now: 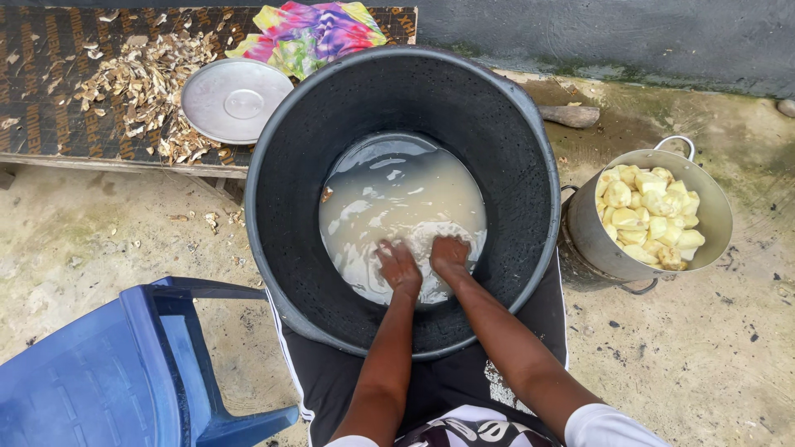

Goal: The person washes pieces of cassava in a large black bucket of water by hand and transfers the clean pieces into a metal pot.

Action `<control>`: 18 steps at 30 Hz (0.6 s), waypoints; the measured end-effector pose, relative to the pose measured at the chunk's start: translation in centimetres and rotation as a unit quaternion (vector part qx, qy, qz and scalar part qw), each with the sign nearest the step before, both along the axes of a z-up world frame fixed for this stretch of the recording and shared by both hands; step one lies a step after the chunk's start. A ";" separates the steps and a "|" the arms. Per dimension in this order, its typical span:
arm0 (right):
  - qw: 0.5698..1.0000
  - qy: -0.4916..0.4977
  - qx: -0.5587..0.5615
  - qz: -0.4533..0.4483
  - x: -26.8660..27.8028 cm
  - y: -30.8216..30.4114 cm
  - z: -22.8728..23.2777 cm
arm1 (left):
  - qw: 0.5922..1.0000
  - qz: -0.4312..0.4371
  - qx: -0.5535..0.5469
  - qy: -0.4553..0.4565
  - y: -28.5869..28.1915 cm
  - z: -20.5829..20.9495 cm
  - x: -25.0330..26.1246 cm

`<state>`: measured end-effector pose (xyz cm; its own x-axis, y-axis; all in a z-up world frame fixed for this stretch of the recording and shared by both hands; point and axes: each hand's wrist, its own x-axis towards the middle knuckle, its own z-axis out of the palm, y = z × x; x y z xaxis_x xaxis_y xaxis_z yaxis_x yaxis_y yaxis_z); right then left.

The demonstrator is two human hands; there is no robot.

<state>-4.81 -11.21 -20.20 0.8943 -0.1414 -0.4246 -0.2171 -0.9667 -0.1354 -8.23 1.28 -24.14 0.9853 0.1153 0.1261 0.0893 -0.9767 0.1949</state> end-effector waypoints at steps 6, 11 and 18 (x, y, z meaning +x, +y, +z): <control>0.996 -0.062 -0.041 -0.057 0.2 -0.4 2.3 | 0.961 -0.016 -0.095 0.258 0.4 0.0 0.0; 0.984 -0.142 0.092 0.055 -0.9 1.0 1.8 | 0.940 -0.103 -0.114 0.304 0.0 -0.1 0.4; 0.970 0.048 0.225 -0.075 0.6 1.1 -3.8 | 0.863 0.203 -0.378 0.265 1.3 0.2 1.9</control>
<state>-4.19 -10.06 -23.96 0.8309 -0.0467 -0.5544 -0.3829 -0.7709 -0.5090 -6.28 2.55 -23.96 0.7406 0.3160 -0.5930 0.6667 -0.4558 0.5898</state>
